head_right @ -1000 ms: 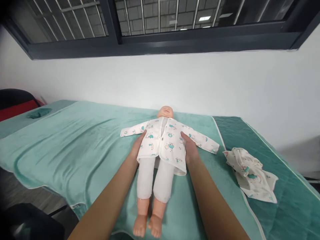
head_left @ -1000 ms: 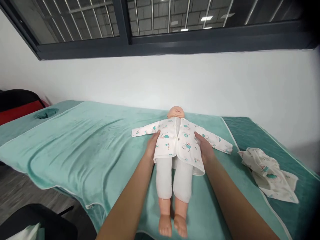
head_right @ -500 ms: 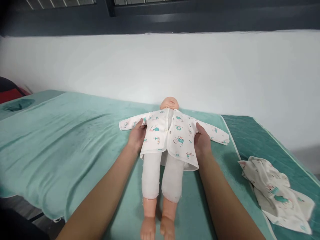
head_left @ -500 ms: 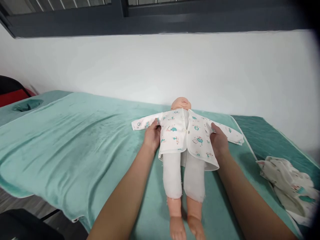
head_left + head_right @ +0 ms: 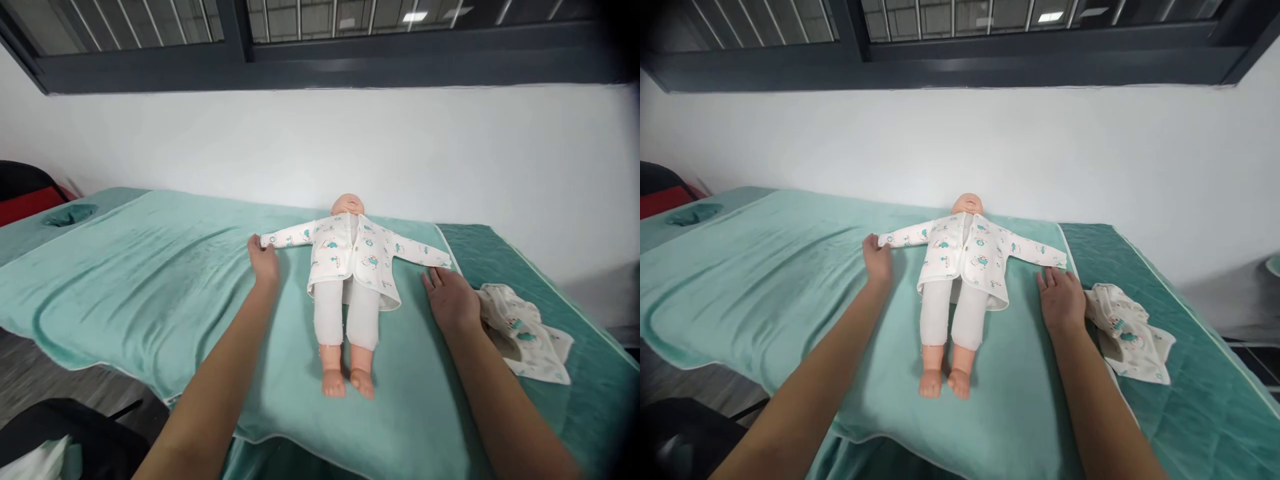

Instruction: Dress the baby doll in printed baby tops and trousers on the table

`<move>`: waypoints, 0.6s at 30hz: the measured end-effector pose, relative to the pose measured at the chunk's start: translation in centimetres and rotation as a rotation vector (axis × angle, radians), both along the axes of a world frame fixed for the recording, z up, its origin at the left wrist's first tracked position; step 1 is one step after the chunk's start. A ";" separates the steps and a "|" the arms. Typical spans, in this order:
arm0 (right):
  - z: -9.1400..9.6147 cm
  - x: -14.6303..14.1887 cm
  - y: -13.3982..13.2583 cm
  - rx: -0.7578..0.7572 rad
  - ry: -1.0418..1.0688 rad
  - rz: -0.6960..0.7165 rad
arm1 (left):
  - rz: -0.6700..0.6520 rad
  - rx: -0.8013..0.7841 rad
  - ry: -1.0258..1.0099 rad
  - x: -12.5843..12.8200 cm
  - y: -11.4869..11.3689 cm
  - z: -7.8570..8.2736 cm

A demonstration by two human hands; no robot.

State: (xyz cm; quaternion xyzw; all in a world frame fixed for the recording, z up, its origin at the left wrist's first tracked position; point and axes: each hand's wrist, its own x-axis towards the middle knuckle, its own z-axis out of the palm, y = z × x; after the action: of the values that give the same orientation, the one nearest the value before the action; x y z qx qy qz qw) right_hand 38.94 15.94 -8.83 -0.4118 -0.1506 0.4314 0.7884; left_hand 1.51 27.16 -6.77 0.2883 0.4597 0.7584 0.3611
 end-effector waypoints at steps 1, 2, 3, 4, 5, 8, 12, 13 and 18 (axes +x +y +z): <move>-0.2 -0.9 -0.9 0.000 -0.099 -0.030 | 0.035 0.004 0.106 0.3 -0.8 -0.2; -0.4 -2.0 -1.9 -0.006 -0.229 -0.052 | 0.056 0.007 0.222 0.6 -1.7 -0.3; -0.5 -3.2 -2.8 -0.024 -0.375 -0.081 | 0.062 0.007 0.338 1.0 -2.6 -0.5; -0.6 -4.4 -3.7 -0.031 -0.524 -0.069 | 0.051 0.004 0.441 1.4 -3.7 -0.6; -0.6 -5.6 -4.4 -0.026 -0.664 -0.037 | 0.015 -0.001 0.515 1.7 -4.7 -0.7; -0.5 -7.9 -6.0 -0.055 -0.992 0.045 | -0.172 -0.008 0.651 2.7 -8.1 -0.7; -0.2 -8.3 -6.4 -0.122 -1.245 0.065 | -0.380 0.012 0.745 3.4 -12.0 -0.6; -0.2 -8.3 -6.3 -0.143 -1.301 0.068 | -0.404 0.009 0.765 3.4 -12.7 -0.6; 0.1 -8.2 -5.9 -0.353 -1.417 0.087 | -0.376 -0.052 0.876 3.7 -13.4 -0.7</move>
State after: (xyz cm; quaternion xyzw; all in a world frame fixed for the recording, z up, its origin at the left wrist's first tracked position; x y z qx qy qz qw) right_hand 30.78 9.99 -8.72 -0.7068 -0.5690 0.1101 0.4056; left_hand 5.19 13.80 -7.49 0.6500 0.5271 0.4754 0.2714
